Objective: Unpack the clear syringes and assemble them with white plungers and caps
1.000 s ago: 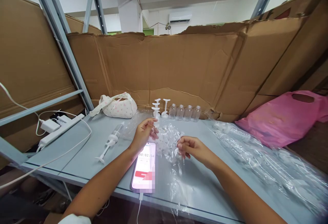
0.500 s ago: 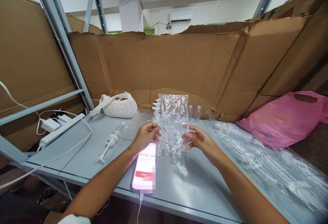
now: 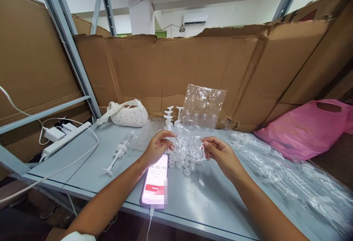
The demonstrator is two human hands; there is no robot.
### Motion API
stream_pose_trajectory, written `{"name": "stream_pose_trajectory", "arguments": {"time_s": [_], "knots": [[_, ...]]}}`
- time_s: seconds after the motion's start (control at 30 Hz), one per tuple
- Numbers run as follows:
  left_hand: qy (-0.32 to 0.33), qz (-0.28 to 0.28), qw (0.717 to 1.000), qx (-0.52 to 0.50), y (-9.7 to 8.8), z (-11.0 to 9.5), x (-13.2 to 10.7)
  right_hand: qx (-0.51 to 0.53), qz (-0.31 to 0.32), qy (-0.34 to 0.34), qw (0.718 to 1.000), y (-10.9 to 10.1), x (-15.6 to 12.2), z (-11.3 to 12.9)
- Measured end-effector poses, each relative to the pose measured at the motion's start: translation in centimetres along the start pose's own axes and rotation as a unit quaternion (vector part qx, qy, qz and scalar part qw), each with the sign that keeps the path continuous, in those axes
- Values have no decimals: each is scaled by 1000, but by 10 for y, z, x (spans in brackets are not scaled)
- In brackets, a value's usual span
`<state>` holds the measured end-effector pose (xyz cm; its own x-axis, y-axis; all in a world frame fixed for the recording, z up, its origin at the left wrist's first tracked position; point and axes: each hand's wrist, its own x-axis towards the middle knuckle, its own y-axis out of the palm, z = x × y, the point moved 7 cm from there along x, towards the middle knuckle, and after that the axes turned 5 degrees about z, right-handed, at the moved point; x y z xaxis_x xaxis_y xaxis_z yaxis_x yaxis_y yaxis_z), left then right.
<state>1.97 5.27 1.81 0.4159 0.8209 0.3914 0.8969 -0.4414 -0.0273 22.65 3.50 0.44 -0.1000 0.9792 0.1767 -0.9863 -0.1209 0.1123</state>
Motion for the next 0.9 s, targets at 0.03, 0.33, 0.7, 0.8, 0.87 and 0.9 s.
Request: {"name": "stream_pose_trajectory", "arguments": {"time_s": [0.03,0.33,0.7,0.8,0.87,0.9], "knots": [[10,17,1000,22,3,-2,-1,15,-6,-4,1000,-2,0,1],[75,116,971,196,25,-18,-9,48,0,-6,999,-4,0,1],[84,-10,980,180,5,-17,-8,-51,143,-112,982,23,-12,13],[81,-12,980,184,5,-17,-8,-77,192,-111,972,32,-12,5],[79,-8,979,188,6,-17,-8,-86,184,-113,973,32,-12,4],[80,-8,979,189,6,-18,-8,-89,171,-112,975,31,-11,5]]}}
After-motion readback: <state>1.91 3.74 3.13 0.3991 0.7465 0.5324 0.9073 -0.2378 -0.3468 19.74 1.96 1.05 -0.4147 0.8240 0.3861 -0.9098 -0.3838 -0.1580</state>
